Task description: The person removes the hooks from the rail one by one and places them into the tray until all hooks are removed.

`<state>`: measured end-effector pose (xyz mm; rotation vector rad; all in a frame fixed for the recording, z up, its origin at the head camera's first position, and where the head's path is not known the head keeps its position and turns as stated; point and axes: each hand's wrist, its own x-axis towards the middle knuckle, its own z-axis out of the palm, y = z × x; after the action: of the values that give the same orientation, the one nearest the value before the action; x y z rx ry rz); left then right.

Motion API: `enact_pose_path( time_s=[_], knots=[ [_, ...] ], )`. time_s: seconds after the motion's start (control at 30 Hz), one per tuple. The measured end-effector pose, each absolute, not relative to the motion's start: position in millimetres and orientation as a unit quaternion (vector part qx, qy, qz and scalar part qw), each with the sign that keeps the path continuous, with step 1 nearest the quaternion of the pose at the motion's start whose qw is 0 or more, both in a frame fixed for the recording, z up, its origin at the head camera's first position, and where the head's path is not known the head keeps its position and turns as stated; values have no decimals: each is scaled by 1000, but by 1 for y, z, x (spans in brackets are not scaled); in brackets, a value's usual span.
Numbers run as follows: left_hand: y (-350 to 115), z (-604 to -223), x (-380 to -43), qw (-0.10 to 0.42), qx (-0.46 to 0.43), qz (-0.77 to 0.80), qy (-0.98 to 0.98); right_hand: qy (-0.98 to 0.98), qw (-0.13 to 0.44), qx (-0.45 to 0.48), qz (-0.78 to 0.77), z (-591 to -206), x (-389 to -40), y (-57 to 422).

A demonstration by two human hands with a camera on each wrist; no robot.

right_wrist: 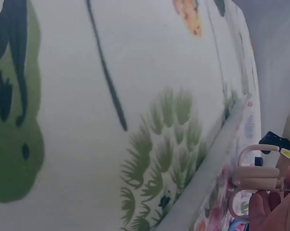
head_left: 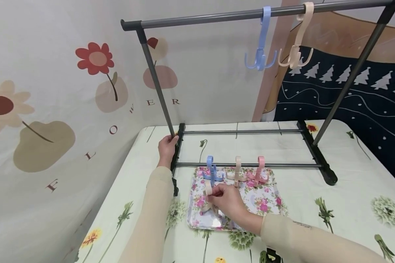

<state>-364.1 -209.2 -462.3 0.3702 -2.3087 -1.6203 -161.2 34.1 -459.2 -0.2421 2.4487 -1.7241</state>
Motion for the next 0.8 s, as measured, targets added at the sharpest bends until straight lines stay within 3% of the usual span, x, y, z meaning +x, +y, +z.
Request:
enact_pose_path(
  time_s=[0.8],
  knots=[
    [-211, -461, -364, 138, 125, -565, -804, 799, 101, -101, -585, -429, -155, 60]
  ],
)
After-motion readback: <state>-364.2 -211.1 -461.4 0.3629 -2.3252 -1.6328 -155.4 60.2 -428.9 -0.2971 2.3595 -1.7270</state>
